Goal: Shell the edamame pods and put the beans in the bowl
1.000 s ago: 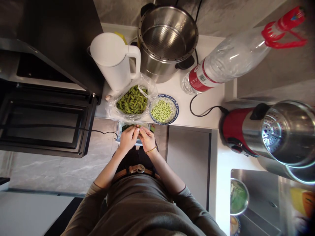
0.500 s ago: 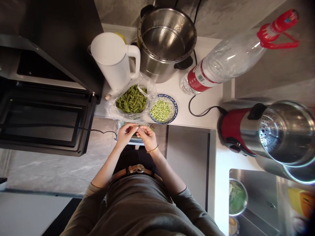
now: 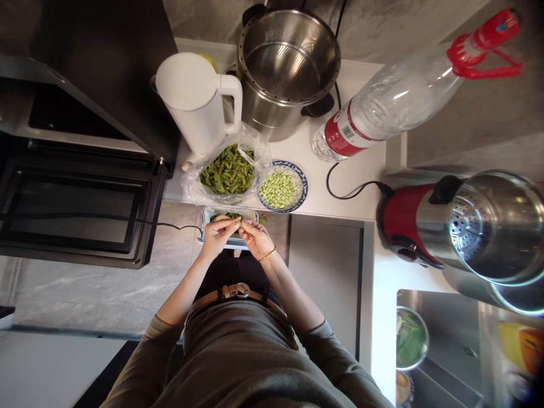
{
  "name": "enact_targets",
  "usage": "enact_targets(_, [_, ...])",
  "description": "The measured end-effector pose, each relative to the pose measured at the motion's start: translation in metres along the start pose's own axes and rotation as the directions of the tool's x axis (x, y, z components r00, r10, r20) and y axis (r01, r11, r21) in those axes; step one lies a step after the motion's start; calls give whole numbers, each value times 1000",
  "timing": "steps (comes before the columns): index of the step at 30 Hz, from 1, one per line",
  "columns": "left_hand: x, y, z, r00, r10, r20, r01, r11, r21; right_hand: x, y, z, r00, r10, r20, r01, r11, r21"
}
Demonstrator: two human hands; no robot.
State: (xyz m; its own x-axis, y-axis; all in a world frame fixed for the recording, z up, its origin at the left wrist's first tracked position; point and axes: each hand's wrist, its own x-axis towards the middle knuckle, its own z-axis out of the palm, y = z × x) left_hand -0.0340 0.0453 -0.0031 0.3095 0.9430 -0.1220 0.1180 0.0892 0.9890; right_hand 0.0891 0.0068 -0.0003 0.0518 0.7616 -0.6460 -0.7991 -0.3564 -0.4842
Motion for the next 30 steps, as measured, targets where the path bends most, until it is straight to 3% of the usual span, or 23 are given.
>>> enact_targets(6, [0, 1, -4, 993, 114, -8, -110, 972, 209, 3, 6, 4, 995, -51, -82, 49, 999, -22])
enact_targets(9, [3, 5, -13, 978, 114, 175, -178, 895, 409, 6, 2, 2, 999, -14, -29, 11, 994, -110])
enact_targets(12, [8, 10, -21, 912, 112, 394, -349, 715, 606, 7, -2, 0, 999, 3, 54, 8, 976, -216])
enact_targets(15, [10, 11, -19, 883, 123, 453, -424, 622, 658, 6, 3, 2, 991, -135, 22, 136, 954, -269])
enact_targets(18, [7, 6, -8, 932, 144, 331, -335, 691, 641, 3, 13, 7, 943, -330, -47, 298, 897, -327])
enact_targets(22, [-2, 1, 8, 989, 77, 126, -133, 838, 529, 0, 20, 6, 858, -514, -8, 439, 741, -508])
enact_targets(27, [-5, -3, 12, 998, -62, 22, 54, 967, 250, -1, 19, -6, 813, -563, 151, 509, 559, -655])
enact_targets(30, [-2, -5, 7, 977, -211, 32, 211, 977, 10, -1, 17, -10, 784, -536, 314, 578, 444, -684])
